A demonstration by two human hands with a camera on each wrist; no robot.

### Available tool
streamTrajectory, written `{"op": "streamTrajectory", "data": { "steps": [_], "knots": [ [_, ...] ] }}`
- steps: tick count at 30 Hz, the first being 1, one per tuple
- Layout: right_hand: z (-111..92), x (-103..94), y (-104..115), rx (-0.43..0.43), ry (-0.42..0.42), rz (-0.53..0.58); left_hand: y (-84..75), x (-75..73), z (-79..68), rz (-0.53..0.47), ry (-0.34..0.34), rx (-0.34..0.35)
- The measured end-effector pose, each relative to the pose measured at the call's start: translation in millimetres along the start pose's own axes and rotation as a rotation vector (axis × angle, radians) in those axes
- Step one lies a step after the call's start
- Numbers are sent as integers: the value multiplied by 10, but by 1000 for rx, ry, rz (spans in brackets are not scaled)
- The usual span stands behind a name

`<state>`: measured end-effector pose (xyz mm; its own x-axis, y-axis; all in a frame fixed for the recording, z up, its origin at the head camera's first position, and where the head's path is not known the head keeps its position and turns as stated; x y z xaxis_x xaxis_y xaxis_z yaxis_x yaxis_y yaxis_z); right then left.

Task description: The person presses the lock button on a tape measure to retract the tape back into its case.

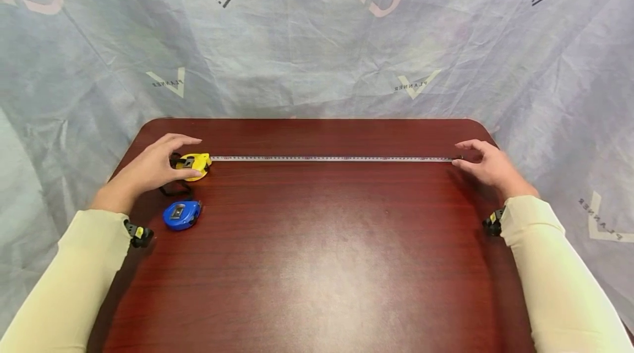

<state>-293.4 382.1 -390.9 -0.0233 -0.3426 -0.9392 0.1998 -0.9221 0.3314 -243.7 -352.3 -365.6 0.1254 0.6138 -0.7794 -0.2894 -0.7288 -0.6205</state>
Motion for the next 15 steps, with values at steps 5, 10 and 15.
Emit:
{"op": "streamTrajectory", "data": {
  "steps": [5,10,15],
  "knots": [
    [-5,98,-89,16,49,3,99,69,73,-7,44,-55],
    [-19,135,-83,-3,51,19,174,134,89,-6,81,-111],
    [-9,153,-82,-16,37,21,222,172,92,9,100,-142]
  ]
}}
Point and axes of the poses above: each hand's wrist, its own z-axis towards the middle knuckle, its own x-axis out of the palm, y = z × x, the point moved 3 cm from there along z, towards the middle knuckle, and after that the axes turned 13 degrees about -z, right-handed, at the moved point
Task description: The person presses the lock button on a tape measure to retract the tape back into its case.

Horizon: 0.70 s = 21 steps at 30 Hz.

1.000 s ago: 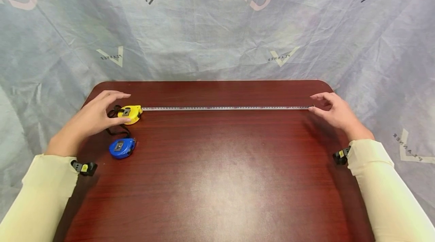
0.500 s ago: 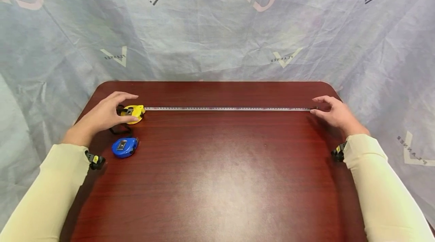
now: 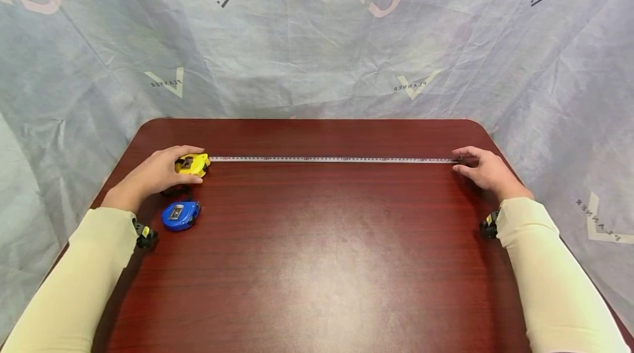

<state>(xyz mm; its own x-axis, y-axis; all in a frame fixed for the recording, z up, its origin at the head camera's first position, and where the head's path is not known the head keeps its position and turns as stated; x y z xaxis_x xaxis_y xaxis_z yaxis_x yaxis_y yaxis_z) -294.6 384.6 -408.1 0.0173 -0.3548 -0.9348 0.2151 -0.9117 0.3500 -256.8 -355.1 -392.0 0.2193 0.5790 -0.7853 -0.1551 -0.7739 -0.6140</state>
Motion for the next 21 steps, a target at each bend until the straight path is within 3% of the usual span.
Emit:
{"op": "streamTrajectory", "data": {
  "steps": [9,15,21],
  "knots": [
    [-6,29,-37,30,-71,-54,-7,-5,7,21,-6,13],
    [-27,52,-62,75,-66,-80,-41,5,-37,9,-2,24],
    [-22,4,-42,57,-110,-91,-39,-3,-51,20,-8,26]
  ]
}}
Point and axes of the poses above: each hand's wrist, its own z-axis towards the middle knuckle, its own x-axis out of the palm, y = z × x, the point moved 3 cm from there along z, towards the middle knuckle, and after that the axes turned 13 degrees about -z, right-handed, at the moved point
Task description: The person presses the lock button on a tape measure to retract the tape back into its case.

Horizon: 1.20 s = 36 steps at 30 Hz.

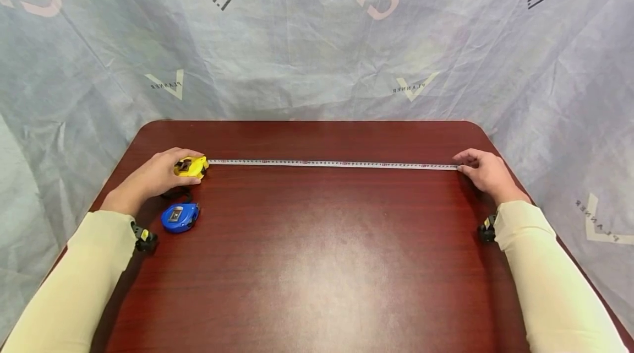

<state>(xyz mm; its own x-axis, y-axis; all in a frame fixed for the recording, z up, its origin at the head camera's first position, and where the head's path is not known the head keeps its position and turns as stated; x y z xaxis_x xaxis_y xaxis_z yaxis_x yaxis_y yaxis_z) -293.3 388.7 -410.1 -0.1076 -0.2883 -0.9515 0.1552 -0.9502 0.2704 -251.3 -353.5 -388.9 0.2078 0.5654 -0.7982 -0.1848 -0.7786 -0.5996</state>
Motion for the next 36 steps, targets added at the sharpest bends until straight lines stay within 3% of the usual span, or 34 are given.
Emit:
{"op": "streamTrajectory", "data": {
  "steps": [11,21,36],
  "knots": [
    [21,-150,32,-60,-154,5,-48,-119,-66,6,-22,32],
    [8,-311,53,-63,-194,35,-188,-252,-132,60,-32,36],
    [-64,-513,82,-65,-234,29,-375,-394,-230,41,-99,139]
  ]
}}
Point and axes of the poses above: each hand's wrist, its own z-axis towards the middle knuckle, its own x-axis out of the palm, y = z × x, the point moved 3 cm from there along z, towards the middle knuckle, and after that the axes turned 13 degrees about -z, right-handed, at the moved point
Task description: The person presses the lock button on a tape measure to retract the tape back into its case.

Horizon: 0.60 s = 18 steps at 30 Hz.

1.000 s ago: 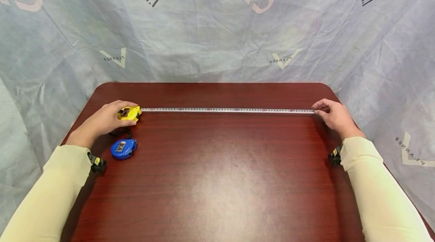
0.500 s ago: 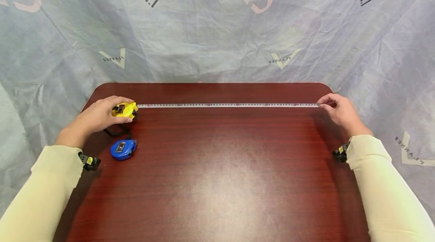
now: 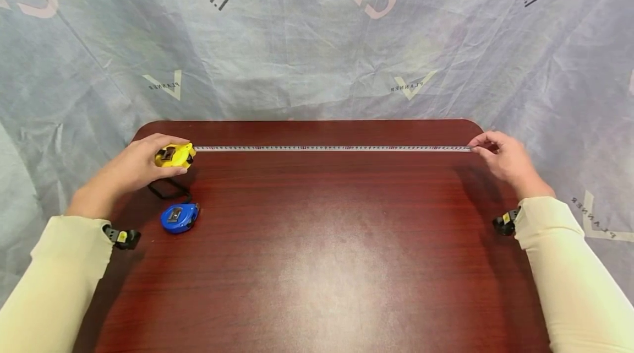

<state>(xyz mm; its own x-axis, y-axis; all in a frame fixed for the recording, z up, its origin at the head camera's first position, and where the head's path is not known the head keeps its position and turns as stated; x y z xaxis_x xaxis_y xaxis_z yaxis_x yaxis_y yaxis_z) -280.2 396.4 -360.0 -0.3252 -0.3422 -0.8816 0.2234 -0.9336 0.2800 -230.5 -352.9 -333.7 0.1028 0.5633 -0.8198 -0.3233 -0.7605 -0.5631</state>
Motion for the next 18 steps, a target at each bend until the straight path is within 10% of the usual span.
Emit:
{"op": "streamTrajectory", "data": {
  "steps": [18],
  "knots": [
    [-64,-172,36,5,-17,16,-200,-97,-185,41,-38,97]
  ]
}}
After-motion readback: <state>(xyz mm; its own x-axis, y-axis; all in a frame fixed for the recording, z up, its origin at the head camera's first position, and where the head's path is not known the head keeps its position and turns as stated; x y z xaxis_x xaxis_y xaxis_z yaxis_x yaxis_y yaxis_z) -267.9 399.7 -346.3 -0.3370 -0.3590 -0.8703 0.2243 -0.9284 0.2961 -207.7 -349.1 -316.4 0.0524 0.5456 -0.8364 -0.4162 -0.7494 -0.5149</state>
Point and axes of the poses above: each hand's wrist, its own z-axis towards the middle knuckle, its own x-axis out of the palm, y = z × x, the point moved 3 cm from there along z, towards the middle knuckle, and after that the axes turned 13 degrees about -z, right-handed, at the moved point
